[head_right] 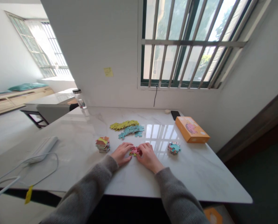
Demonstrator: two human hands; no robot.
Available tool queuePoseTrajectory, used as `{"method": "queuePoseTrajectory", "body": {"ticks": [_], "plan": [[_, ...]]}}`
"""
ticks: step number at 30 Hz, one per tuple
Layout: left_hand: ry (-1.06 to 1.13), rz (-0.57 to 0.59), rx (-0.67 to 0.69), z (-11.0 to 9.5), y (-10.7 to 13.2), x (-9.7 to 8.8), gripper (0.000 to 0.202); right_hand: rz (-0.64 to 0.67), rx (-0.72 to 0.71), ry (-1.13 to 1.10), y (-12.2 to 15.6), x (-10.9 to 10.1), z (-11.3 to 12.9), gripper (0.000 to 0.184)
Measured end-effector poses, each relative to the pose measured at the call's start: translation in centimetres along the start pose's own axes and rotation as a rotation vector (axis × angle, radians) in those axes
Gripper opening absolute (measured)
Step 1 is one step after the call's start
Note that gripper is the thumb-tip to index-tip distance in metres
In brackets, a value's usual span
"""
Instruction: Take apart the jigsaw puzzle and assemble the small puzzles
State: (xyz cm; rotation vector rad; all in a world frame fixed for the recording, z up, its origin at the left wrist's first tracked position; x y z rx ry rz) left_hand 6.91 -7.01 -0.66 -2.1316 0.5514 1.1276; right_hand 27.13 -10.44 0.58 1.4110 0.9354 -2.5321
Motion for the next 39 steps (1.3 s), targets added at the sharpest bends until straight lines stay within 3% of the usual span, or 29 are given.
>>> {"method": "queuePoseTrajectory", "body": {"ticks": [6, 11, 15, 20, 24, 28, 33, 39], "plan": [[-0.05, -0.019, 0.042, -0.2, 0.2, -0.3, 0.032, 0.012, -0.015, -0.102, 0.1, -0.3, 0.7, 0.023], [-0.007, -0.116, 0.134, -0.8, 0.6, 0.0, 0.037, -0.007, 0.092, -0.276, -0.1, -0.4, 0.7, 0.007], [0.092, -0.194, 0.234, -1.2, 0.9, 0.2, 0.037, 0.063, 0.241, -0.526, -0.3, 0.1, 0.3, 0.024], [0.124, -0.29, 0.238, -0.8, 1.0, 0.1, 0.03, 0.109, 0.251, -0.636, -0.4, 0.2, 0.2, 0.046], [0.095, -0.38, 0.19, -0.6, 0.8, -0.3, 0.016, 0.115, 0.235, -0.636, -0.5, 0.0, 0.4, 0.036], [0.097, -0.387, 0.174, -1.1, 0.8, -0.4, 0.017, 0.034, 0.308, -0.758, -0.6, 0.1, 0.4, 0.033], [0.028, -0.331, 0.176, -1.5, 0.8, -0.2, 0.055, 0.015, 0.43, -0.985, -0.5, 0.2, 0.7, 0.038], [0.034, -0.364, 0.132, -1.8, 0.7, -0.3, 0.044, 0.021, 0.418, -1.067, -0.4, 0.6, 0.8, 0.041]]}}
Point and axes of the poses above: each hand's wrist, its own y-axis away from the middle knuckle, its own x-axis out of the palm, z = x × y, the point moved 1 cm from there along -y, towards the middle knuckle, and after that the axes turned 3 degrees about y, right-handed, at the moved point
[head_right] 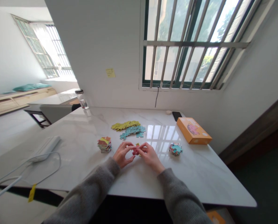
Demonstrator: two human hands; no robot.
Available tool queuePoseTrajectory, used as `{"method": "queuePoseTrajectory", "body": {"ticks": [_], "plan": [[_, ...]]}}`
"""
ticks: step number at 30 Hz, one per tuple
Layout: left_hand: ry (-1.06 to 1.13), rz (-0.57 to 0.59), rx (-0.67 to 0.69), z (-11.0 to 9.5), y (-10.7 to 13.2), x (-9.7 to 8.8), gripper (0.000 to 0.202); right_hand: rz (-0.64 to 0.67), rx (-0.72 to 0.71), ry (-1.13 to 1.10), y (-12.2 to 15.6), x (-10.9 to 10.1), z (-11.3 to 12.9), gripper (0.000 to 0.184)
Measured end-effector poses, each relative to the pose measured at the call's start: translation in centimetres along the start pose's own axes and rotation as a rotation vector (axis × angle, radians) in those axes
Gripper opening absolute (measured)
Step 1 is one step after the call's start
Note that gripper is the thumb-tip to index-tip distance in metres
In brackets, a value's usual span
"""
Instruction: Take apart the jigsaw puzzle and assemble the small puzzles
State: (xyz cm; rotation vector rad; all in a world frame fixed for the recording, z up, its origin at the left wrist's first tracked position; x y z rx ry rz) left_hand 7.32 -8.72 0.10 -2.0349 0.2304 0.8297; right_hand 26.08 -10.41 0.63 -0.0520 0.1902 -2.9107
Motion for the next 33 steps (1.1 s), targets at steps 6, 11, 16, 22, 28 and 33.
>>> {"method": "queuePoseTrajectory", "body": {"ticks": [6, 11, 16, 22, 28, 33], "plan": [[0.047, -0.056, -0.028, 0.0, -0.1, 0.0, 0.043, 0.01, -0.026, 0.098, 0.0, -0.1, 0.3, 0.036], [0.01, -0.093, -0.028, -0.1, 0.0, -0.5, 0.042, -0.182, -0.137, 0.453, 0.0, -1.2, 0.5, 0.023], [-0.051, -0.063, -0.023, -0.8, 0.5, -1.2, 0.039, -0.154, -0.276, 0.942, 0.0, -1.6, -0.5, 0.025], [-0.144, -0.034, -0.03, -1.7, 1.2, -3.2, 0.038, -0.045, -0.199, 1.123, -0.1, -1.7, -1.4, 0.044], [-0.267, -0.15, -0.135, 0.8, 0.7, -9.6, 0.034, -0.014, -0.22, 1.107, 0.0, -1.8, -1.4, 0.047], [-0.27, -0.088, -0.202, 4.9, 0.2, -14.3, 0.025, 0.002, -0.238, 1.087, 0.3, -1.4, -0.7, 0.039]]}}
Point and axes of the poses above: each hand's wrist, its own y-axis away from the middle knuckle, its own x-axis out of the palm, z = x × y, the point moved 1 cm from there along -y, towards the middle knuckle, and after that the axes turned 3 degrees about y, right-handed, at the moved point
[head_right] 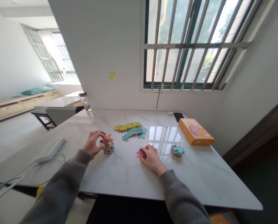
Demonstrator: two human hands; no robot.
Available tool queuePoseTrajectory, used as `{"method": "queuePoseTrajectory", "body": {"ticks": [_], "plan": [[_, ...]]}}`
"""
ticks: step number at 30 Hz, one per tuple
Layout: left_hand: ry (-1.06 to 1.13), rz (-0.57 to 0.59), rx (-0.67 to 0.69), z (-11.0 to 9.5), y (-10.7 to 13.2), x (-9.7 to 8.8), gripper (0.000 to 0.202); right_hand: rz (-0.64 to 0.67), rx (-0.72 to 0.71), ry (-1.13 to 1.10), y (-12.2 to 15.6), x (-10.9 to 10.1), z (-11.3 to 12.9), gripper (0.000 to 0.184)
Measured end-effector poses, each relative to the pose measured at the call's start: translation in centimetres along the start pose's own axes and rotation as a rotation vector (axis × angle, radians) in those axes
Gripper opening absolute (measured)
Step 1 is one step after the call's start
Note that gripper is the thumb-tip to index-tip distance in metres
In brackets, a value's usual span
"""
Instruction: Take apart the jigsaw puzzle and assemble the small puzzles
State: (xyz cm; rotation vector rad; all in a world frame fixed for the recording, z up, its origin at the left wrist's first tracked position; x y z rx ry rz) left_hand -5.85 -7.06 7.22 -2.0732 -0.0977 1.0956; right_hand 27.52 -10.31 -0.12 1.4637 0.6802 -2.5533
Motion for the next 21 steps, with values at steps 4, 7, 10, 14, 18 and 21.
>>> {"method": "queuePoseTrajectory", "body": {"ticks": [4, 7, 10, 14, 18, 21], "plan": [[0.011, 0.118, -0.01, 1.9, -0.4, -0.5, 0.023, -0.006, -0.012, 0.012, 0.0, -0.1, 0.1, 0.04], [0.011, 0.184, -0.008, 2.3, -0.4, -0.1, 0.023, -0.006, -0.009, 0.022, 0.0, 0.1, 0.0, 0.043], [0.002, 0.23, -0.006, 2.5, -0.1, 0.5, 0.024, 0.0, -0.006, 0.021, 0.1, 0.2, -0.1, 0.044], [0.007, 0.247, -0.031, 2.8, 0.2, 1.1, 0.025, 0.0, -0.017, 0.015, 0.1, 0.0, 0.1, 0.045], [0.018, 0.231, -0.046, 2.3, 0.3, 0.7, 0.022, -0.015, -0.038, 0.008, 0.2, -0.1, 0.2, 0.046], [0.06, 0.141, 0.009, 0.3, 0.2, 0.0, 0.023, -0.027, -0.045, -0.024, 0.2, -0.1, 0.2, 0.048]]}}
Point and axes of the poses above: each hand's wrist, its own y-axis away from the middle knuckle, its own x-axis out of the palm, z = x × y, the point moved 1 cm from there along -y, towards the middle knuckle, and after that the axes turned 3 degrees about y, right-handed, at the moved point
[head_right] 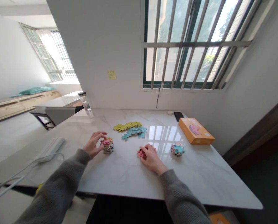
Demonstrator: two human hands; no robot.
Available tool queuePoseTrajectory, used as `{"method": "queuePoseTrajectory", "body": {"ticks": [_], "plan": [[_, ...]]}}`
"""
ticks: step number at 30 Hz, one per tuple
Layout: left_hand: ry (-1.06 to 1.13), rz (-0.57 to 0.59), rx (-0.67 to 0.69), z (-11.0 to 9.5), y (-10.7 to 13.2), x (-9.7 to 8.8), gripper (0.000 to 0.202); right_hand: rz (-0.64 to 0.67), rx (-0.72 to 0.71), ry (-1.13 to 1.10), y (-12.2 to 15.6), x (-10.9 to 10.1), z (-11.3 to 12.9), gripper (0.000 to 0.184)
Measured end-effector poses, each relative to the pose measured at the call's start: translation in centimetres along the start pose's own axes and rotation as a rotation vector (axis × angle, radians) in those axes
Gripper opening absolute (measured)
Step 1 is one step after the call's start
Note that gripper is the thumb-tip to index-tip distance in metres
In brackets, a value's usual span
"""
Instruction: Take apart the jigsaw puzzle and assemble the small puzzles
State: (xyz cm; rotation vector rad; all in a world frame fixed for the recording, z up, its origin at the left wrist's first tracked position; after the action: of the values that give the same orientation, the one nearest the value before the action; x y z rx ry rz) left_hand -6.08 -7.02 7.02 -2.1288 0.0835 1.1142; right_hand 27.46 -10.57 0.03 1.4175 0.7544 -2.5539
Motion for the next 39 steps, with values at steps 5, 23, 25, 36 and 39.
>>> {"method": "queuePoseTrajectory", "body": {"ticks": [5, 23, 25, 36, 39], "plan": [[0.154, -0.011, 0.157, -5.6, -0.2, 1.9, 0.02, -0.011, 0.004, -0.193, 0.0, 0.4, -0.3, 0.039], [0.278, 0.041, 0.102, -9.2, 0.7, 13.7, 0.057, -0.15, 0.387, -0.884, -0.8, -0.6, 0.5, 0.041], [0.268, 0.029, 0.103, -9.0, 0.7, 13.8, 0.052, -0.152, 0.382, -0.92, -0.8, -0.5, 0.6, 0.039], [0.233, -0.033, 0.132, -9.4, 0.7, 13.1, 0.054, -0.071, 0.241, -0.894, -0.8, -0.4, 1.1, 0.048], [0.207, -0.053, 0.142, -9.5, 0.8, 12.9, 0.049, -0.046, 0.241, -0.911, -0.7, -0.6, 1.4, 0.048]]}}
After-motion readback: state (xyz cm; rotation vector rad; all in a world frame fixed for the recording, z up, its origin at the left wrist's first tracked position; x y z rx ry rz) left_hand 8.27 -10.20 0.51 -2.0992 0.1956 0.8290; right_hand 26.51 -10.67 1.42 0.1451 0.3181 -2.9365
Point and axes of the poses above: each hand's wrist, its own y-axis away from the middle knuckle, its own x-axis out of the palm, z = x × y, the point moved 1 cm from there along -y, towards the middle knuckle, and after that the axes turned 3 degrees about y, right-handed, at the moved point
